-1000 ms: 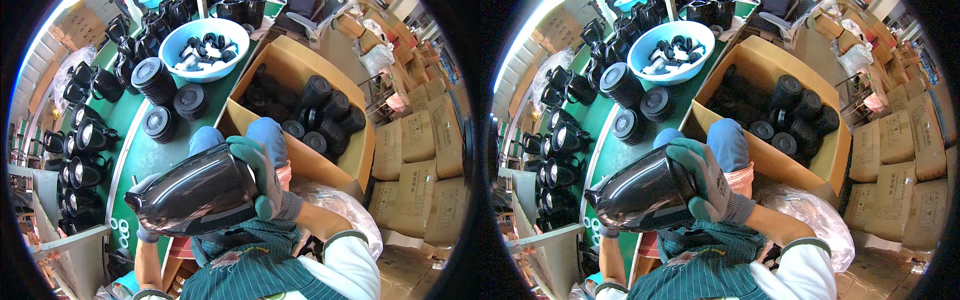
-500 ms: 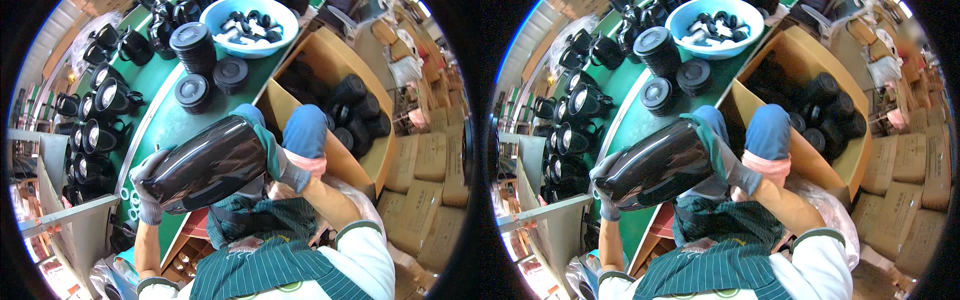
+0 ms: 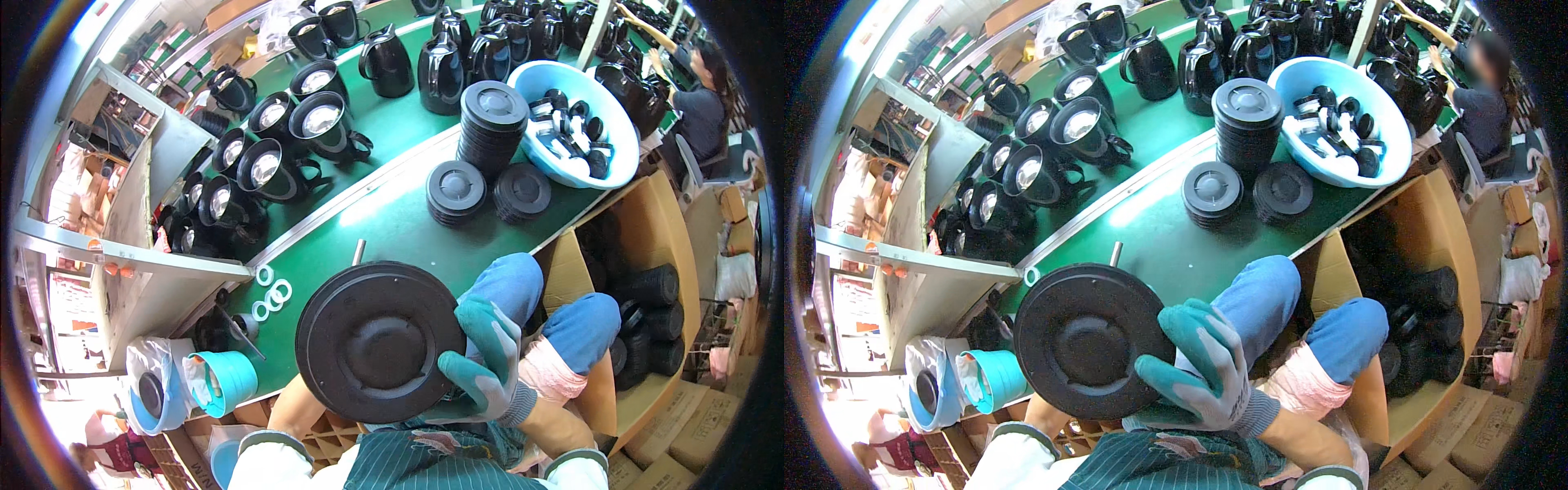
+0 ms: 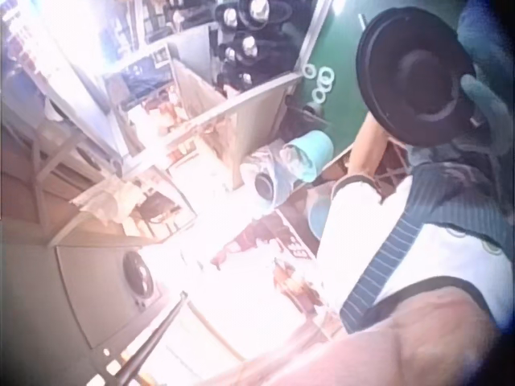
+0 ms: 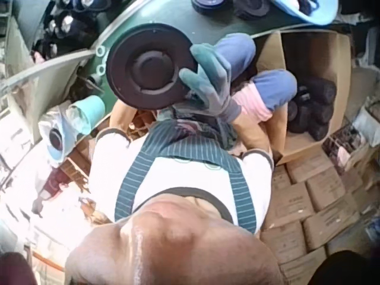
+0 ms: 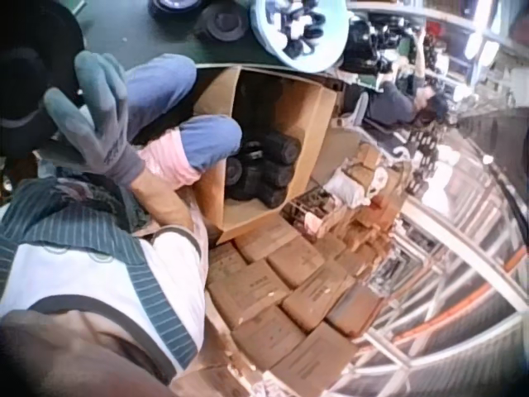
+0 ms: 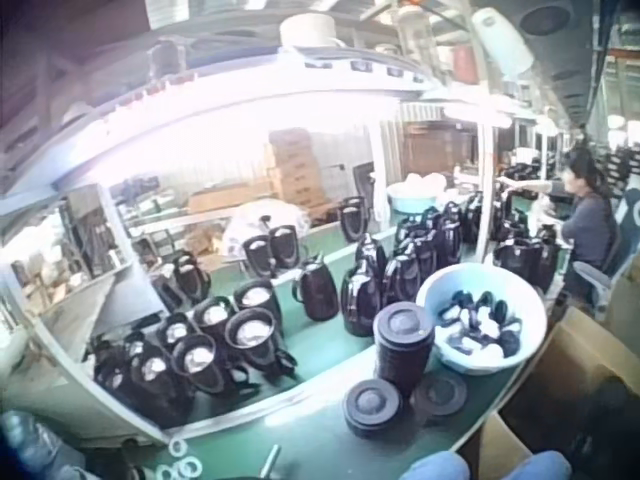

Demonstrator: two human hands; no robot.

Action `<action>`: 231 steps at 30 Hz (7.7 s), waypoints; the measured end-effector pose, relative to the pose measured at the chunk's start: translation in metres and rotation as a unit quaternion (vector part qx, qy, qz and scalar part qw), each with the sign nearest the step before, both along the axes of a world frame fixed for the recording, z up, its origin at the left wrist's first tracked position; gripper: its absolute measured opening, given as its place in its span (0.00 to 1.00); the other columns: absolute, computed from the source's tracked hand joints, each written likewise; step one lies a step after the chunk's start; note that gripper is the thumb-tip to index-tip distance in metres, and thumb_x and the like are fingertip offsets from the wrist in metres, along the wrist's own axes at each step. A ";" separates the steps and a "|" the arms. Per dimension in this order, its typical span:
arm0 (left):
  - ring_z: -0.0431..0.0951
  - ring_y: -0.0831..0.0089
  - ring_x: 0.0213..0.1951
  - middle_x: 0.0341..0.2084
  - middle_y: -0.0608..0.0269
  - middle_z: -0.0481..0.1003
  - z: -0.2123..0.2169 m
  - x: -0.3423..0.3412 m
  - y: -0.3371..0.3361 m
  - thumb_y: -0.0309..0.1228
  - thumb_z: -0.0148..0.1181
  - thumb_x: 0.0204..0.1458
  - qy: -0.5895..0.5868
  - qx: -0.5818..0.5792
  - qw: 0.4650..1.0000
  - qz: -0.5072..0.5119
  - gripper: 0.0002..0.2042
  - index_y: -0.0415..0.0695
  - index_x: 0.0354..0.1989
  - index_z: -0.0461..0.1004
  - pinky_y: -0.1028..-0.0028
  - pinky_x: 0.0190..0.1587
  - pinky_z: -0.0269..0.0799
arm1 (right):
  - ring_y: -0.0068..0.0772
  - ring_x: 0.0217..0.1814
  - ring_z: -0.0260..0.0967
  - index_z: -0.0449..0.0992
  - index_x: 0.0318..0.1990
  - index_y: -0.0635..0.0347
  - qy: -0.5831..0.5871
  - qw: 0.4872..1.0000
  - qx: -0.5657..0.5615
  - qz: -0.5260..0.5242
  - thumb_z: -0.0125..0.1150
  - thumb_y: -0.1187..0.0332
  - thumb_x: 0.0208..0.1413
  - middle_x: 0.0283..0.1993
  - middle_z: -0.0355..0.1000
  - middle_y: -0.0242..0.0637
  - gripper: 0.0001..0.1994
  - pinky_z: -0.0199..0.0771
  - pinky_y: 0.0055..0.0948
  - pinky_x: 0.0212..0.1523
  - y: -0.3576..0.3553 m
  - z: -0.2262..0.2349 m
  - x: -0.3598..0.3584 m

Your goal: The person assembles black kettles by inserting a metal rod into the base, screwing on a black lid, and placing the finished unit on a green workbench. The process is repeated for multiple units in a factory setting.

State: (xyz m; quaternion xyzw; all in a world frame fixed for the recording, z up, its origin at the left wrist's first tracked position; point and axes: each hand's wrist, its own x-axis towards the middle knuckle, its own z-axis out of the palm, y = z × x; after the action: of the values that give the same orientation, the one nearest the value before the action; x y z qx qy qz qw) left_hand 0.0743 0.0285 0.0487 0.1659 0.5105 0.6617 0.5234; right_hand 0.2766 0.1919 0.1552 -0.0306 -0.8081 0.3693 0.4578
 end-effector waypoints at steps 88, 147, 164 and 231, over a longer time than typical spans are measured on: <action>0.77 0.64 0.19 0.17 0.62 0.72 0.056 0.081 0.164 0.68 0.52 0.59 0.601 0.232 0.642 -0.415 0.42 0.36 0.61 0.72 0.64 0.27 0.72 | 0.38 0.46 0.82 0.70 0.62 0.76 0.040 0.825 -0.555 -0.100 0.42 0.62 0.77 0.44 0.81 0.50 0.22 0.79 0.37 0.55 0.012 -0.065 0.157; 0.76 0.61 0.47 0.40 0.62 0.76 0.100 -0.150 0.127 0.32 0.72 0.44 0.841 -0.165 0.514 0.025 0.18 0.53 0.46 0.77 0.62 0.49 0.73 | 0.51 0.72 0.63 0.64 0.70 0.62 -0.226 0.962 -0.139 0.060 0.69 0.60 0.59 0.71 0.62 0.51 0.35 0.61 0.45 0.72 0.071 -0.028 -0.075; 0.74 0.65 0.60 0.57 0.53 0.75 -0.015 -0.013 -0.076 0.30 0.68 0.55 0.279 -0.105 0.951 0.087 0.31 0.35 0.67 0.68 0.65 0.64 0.70 | 0.56 0.70 0.69 0.81 0.40 0.59 -0.128 0.983 -0.126 0.045 0.84 0.67 0.39 0.67 0.70 0.55 0.20 0.72 0.44 0.67 0.017 -0.012 0.026; 0.80 0.60 0.55 0.57 0.50 0.76 0.025 0.043 0.075 0.35 0.66 0.56 0.223 0.140 0.872 -0.413 0.24 0.43 0.61 0.74 0.61 0.60 0.74 | 0.63 0.76 0.55 0.67 0.71 0.57 -0.144 0.980 -0.129 0.039 0.77 0.45 0.43 0.75 0.55 0.61 0.48 0.56 0.54 0.73 0.043 -0.021 0.084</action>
State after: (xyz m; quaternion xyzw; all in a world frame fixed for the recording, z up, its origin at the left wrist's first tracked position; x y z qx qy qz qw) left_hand 0.1174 0.1035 0.0734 0.5762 0.4013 0.3951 0.5923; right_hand 0.3609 0.2344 0.1339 -0.1102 -0.8120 0.4796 0.3139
